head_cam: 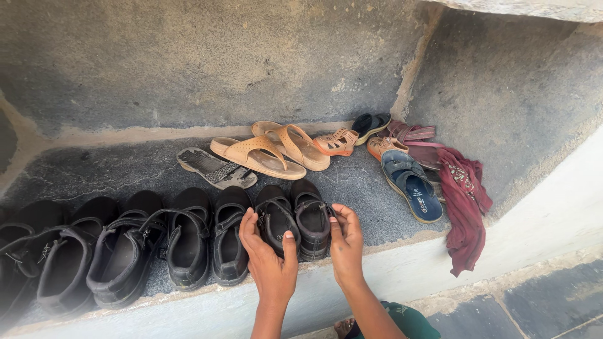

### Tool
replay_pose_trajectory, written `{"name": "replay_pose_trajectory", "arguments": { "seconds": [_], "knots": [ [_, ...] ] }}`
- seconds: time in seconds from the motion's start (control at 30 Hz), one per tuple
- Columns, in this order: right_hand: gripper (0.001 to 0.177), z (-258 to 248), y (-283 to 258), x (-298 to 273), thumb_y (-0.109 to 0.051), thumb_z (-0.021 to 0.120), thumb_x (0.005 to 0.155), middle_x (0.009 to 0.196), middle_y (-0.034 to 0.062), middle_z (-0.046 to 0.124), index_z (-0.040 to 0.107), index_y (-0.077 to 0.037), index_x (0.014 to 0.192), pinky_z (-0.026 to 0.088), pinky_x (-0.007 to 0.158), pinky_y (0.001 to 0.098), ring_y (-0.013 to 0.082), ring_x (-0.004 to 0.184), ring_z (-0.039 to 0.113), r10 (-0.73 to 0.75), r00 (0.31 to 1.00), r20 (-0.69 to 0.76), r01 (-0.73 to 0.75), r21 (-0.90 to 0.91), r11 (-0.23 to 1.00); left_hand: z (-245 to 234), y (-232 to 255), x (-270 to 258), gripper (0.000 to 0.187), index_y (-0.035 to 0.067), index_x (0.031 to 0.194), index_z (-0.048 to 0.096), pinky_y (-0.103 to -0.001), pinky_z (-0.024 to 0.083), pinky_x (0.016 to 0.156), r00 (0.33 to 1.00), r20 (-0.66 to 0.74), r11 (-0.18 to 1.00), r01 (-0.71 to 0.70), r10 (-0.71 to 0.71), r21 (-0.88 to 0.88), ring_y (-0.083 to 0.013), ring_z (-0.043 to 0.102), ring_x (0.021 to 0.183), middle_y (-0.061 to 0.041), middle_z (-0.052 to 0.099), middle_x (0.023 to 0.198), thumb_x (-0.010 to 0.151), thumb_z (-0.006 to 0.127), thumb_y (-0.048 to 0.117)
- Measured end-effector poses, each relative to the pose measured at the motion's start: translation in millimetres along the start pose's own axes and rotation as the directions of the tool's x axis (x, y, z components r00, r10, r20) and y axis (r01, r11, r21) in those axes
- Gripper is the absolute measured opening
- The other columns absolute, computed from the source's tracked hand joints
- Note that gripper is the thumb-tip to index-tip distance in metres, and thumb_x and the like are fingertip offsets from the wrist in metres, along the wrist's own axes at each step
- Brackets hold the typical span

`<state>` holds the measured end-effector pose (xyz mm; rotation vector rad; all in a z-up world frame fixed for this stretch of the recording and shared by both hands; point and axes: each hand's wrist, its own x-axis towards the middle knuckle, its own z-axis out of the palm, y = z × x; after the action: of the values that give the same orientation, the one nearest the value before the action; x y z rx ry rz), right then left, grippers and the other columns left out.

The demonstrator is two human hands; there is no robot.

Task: The person wipes several pairs of black shoes with a maroon cloth. They pick up each shoe, wipe the exterior surfaces, and place them back in a row on the ledge. The person also adjusts the straps on some of the shoes.

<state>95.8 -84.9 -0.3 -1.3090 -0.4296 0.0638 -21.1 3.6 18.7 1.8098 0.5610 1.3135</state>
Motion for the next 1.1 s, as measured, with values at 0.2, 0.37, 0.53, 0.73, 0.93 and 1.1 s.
{"name": "replay_pose_trajectory", "arguments": {
  "seconds": [0.2, 0.37, 0.53, 0.73, 0.93, 1.1],
  "knots": [
    [0.026, -4, 10, 5, -0.007, 0.052, 0.102, 0.117, 0.0092, 0.059, 0.053, -0.003, 0.128, 0.052, 0.095, 0.0280, 0.0137, 0.108, 0.060, 0.010, 1.000, -0.018, -0.009, 0.049, 0.999, -2, -3, -2, 0.067, -0.008, 0.147, 0.029, -0.051, 0.037, 0.119, 0.999, -0.026, 0.992, -0.028, 0.025, -0.127, -0.0486, 0.042, 0.146, -0.034, 0.030, 0.160, 0.097, 0.062, 0.022],
    [0.031, -8, -1, 7, -0.017, 0.061, 0.100, 0.124, 0.0051, 0.052, 0.053, -0.012, 0.129, 0.050, 0.087, 0.0315, 0.0128, 0.107, 0.054, 0.044, 0.998, -0.054, -0.037, 0.121, 0.992, -3, -8, -1, 0.055, -0.004, 0.141, 0.040, -0.049, 0.038, 0.118, 0.999, 0.014, 0.980, 0.044, -0.042, -0.193, -0.0459, 0.047, 0.144, -0.033, 0.039, 0.158, 0.099, 0.062, 0.024],
    [0.024, -12, -31, 0, -0.031, 0.070, 0.094, 0.143, 0.0092, 0.041, 0.074, -0.014, 0.109, 0.052, 0.099, 0.0433, 0.0274, 0.131, 0.055, -0.256, 0.966, 0.037, 0.256, -0.261, 0.931, -6, -13, 0, 0.048, -0.002, 0.135, 0.046, -0.051, 0.040, 0.115, 0.998, 0.048, 0.980, 0.048, -0.040, -0.191, -0.0448, 0.050, 0.141, -0.032, 0.038, 0.159, 0.098, 0.061, 0.026],
    [0.017, 0, -72, -6, -0.030, 0.077, 0.088, 0.158, 0.0173, 0.043, 0.084, -0.022, 0.101, 0.022, 0.120, 0.0610, 0.0485, 0.156, 0.012, -0.476, 0.818, 0.323, 0.524, -0.759, 0.386, -8, -13, 2, 0.047, 0.000, 0.133, 0.048, -0.053, 0.041, 0.113, 0.997, 0.077, 0.986, 0.044, -0.032, -0.159, -0.0456, 0.048, 0.141, -0.031, 0.038, 0.159, 0.098, 0.061, 0.027],
    [0.037, 13, -72, 2, -0.036, 0.068, 0.089, 0.158, 0.0219, 0.036, 0.079, -0.008, 0.109, 0.015, 0.116, 0.0652, 0.0503, 0.151, 0.002, -0.202, 0.878, 0.433, 0.457, -0.885, 0.092, -11, -11, 1, 0.044, 0.001, 0.131, 0.051, -0.052, 0.042, 0.110, 0.995, 0.084, 0.988, 0.057, -0.045, -0.147, -0.0450, 0.049, 0.140, -0.030, 0.041, 0.157, 0.097, 0.062, 0.028],
    [0.043, 28, -57, 13, -0.034, 0.063, 0.094, 0.163, 0.0223, 0.032, 0.072, 0.002, 0.115, 0.020, 0.112, 0.0612, 0.0518, 0.149, 0.003, -0.048, 0.933, 0.356, 0.357, -0.910, 0.210, -14, -8, 2, 0.045, 0.001, 0.131, 0.051, -0.051, 0.043, 0.109, 0.995, 0.092, 0.984, 0.057, -0.042, -0.167, -0.0446, 0.049, 0.140, -0.030, 0.040, 0.157, 0.098, 0.061, 0.028]
  ]
}}
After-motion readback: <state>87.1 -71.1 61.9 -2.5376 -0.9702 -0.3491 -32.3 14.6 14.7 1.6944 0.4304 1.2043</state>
